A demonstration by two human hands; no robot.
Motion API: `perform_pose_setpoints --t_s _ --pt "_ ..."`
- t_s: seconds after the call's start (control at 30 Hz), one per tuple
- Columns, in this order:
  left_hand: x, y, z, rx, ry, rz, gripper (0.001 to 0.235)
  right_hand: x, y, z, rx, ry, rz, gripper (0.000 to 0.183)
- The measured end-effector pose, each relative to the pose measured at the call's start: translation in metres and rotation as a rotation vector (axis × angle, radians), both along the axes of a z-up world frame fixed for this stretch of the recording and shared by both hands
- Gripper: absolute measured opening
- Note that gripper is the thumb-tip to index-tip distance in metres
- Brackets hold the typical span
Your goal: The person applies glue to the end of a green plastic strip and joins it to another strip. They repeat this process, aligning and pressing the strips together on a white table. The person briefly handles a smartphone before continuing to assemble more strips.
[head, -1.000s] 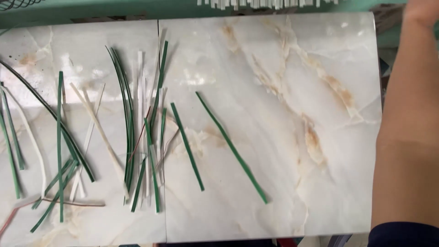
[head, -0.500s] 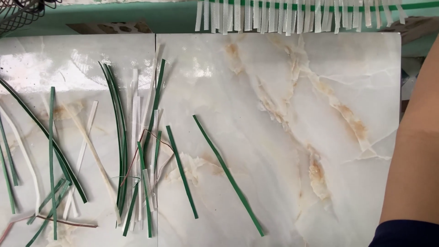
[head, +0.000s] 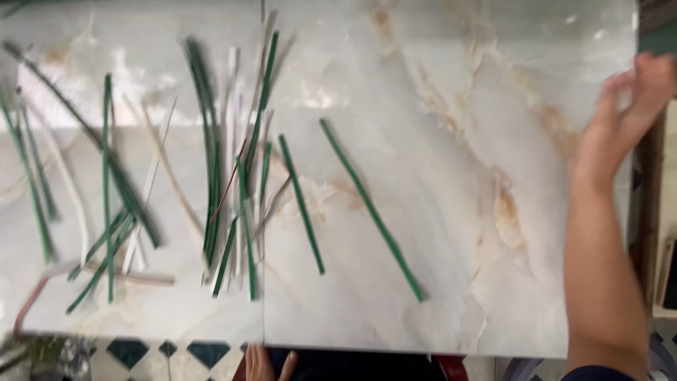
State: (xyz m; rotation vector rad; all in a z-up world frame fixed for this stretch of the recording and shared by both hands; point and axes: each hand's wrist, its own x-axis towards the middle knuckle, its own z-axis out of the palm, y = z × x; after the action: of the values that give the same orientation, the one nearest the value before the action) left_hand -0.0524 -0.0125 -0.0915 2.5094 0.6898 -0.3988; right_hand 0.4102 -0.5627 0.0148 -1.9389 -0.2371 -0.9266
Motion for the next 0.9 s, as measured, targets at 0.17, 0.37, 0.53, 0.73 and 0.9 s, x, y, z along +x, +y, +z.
perform_pose_setpoints --t_s 0.17,0.37,0.53,0.73,0.9 --pt "0.034 0.010 0.065 -0.080 0.105 -0.351 0.092 -0.158 0.182 0.058 -0.127 0.559 0.119 0.040" --pt "0.067 0.001 0.149 0.116 0.164 -0.838 0.060 -0.215 0.234 0.018 -0.426 0.595 0.098 0.037" --pt "0.140 -0.041 0.185 -0.149 -0.359 -0.813 0.041 -0.209 0.228 -0.017 -0.587 0.556 -0.068 0.022" --pt "0.239 -0.080 0.116 0.243 -0.808 -0.444 0.037 -0.219 0.228 -0.002 -0.395 0.553 -0.031 0.011" --pt "0.267 -0.080 0.088 0.293 -0.715 -0.473 0.029 -0.224 0.236 0.004 -0.451 0.454 -0.009 0.019"
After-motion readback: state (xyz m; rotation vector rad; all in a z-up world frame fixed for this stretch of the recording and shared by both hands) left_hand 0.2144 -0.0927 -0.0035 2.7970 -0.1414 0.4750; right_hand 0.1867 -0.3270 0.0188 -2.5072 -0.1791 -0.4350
